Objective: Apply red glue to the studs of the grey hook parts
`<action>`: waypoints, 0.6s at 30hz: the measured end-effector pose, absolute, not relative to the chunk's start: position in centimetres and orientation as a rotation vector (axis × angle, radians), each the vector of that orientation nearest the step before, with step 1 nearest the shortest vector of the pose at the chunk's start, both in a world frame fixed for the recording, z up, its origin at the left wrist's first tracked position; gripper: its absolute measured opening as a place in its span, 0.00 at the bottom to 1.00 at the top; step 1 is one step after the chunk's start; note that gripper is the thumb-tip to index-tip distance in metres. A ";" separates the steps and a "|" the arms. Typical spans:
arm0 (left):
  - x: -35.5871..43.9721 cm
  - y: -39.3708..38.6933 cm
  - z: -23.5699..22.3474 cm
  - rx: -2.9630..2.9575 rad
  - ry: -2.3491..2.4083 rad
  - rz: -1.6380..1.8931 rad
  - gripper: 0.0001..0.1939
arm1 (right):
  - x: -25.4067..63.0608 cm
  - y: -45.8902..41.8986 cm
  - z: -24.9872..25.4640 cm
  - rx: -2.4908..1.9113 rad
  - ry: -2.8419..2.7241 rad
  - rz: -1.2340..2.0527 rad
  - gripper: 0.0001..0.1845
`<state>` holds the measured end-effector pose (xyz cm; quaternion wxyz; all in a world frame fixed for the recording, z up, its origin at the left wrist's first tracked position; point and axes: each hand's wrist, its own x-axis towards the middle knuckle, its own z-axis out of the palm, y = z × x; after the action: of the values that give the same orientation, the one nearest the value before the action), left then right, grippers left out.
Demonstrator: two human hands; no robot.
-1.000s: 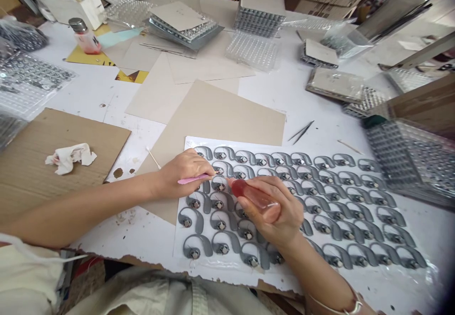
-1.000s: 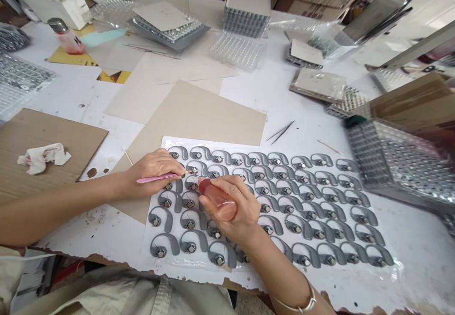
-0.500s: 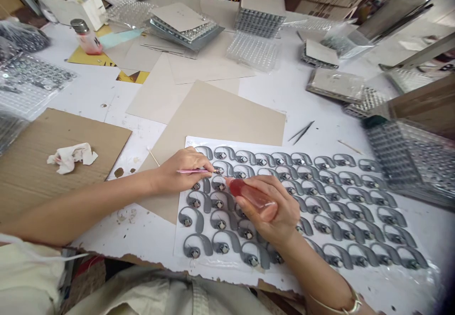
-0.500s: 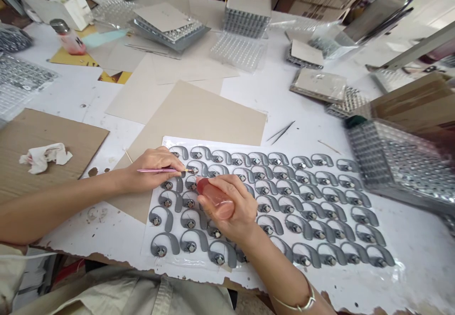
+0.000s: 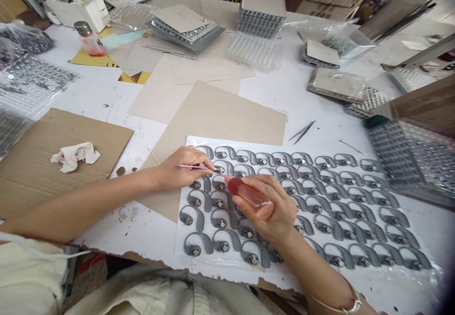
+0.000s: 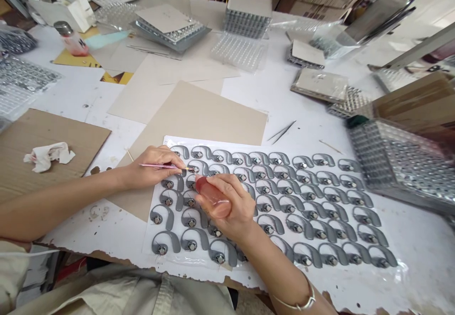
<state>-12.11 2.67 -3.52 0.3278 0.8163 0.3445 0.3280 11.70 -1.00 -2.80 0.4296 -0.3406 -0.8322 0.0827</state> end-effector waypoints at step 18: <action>-11.8 1.9 -2.6 2.114 1.042 0.816 0.04 | 17.1 2.0 2.2 -0.799 -0.902 1.177 0.19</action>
<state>-11.75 1.87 -2.63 0.3181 0.8037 0.3960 0.3100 17.06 1.98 2.25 0.6659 -0.3539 -0.3995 0.5212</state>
